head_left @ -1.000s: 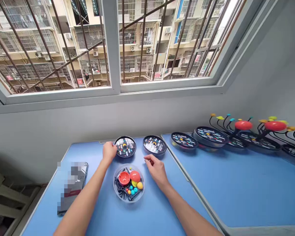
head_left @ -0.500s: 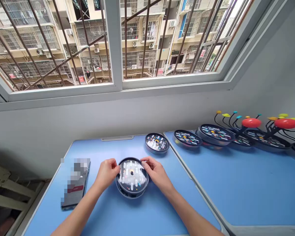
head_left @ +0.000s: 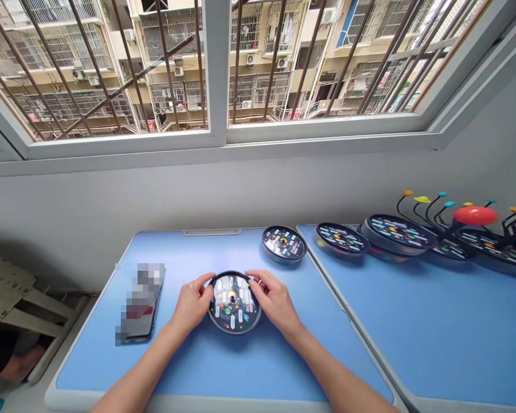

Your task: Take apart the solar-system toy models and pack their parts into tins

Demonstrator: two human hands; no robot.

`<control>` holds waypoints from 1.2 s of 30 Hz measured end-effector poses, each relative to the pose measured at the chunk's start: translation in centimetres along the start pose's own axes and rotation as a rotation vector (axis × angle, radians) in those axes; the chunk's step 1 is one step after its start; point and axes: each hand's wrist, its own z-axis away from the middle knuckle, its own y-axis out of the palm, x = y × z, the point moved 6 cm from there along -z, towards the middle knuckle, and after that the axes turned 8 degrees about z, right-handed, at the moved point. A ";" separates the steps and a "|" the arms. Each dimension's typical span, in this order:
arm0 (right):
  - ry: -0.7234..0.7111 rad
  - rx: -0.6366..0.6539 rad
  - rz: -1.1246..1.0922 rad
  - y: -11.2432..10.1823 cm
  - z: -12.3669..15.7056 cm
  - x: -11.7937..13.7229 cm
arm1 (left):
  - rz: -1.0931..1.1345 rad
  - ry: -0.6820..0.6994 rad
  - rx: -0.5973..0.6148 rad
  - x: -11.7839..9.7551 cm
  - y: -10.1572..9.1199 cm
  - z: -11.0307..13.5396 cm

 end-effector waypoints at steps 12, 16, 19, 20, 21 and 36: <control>-0.028 -0.028 0.005 0.1 0.3 -0.1 | -0.075 0.122 -0.037 0.4 1.0 0.0; -0.002 -0.020 0.017 0.0 0.2 -0.1 | -0.077 0.169 -0.036 0.3 1.2 -0.1; -0.013 -0.028 0.011 0.0 0.1 -0.1 | -0.106 0.192 -0.044 0.2 1.1 -0.3; -0.024 -0.029 0.011 -0.1 0.1 -0.1 | -0.110 0.201 -0.042 0.2 1.1 -0.3; -0.035 -0.028 0.014 0.0 0.1 0.0 | -0.110 0.209 -0.038 0.1 1.2 -0.3; -0.022 -0.001 0.117 0.5 -0.6 0.1 | -0.087 0.157 -0.062 0.6 0.6 -0.5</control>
